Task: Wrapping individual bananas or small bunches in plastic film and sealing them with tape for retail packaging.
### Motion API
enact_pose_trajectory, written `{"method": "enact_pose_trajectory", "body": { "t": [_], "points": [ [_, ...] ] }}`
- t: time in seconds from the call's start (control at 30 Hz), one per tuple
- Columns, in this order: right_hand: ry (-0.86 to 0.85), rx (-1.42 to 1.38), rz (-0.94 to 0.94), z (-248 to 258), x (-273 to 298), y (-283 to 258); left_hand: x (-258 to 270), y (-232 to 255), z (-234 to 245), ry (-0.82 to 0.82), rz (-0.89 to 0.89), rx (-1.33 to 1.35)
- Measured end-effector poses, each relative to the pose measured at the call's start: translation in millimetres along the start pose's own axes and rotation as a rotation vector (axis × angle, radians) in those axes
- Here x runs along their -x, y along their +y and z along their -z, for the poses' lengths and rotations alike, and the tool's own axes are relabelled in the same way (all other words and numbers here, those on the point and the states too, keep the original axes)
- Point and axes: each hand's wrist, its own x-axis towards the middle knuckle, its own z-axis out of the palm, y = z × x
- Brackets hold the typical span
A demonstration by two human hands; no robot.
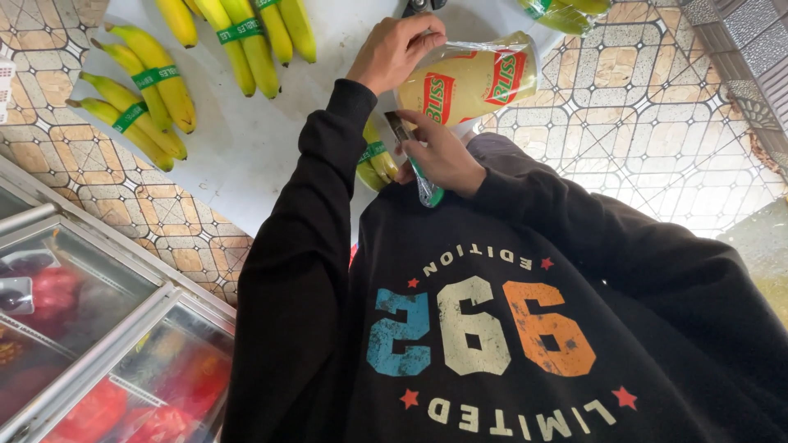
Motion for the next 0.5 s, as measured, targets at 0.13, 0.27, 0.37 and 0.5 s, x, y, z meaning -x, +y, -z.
{"method": "enact_pose_trajectory", "body": {
  "t": [0.13,0.27,0.37,0.5],
  "points": [
    [0.175,-0.015,0.039,4,-4,-7,0,-1,0,-0.008,0.012,-0.006],
    [0.302,-0.144,0.094,11,-21,1,1,2,3,0.004,0.006,-0.029],
    [0.279,-0.148,0.106,10,-24,-2,-1,4,4,0.002,0.002,-0.022],
    [0.168,-0.083,0.087,4,-20,0,0,-1,1,0.031,-0.022,-0.047]
  ]
}}
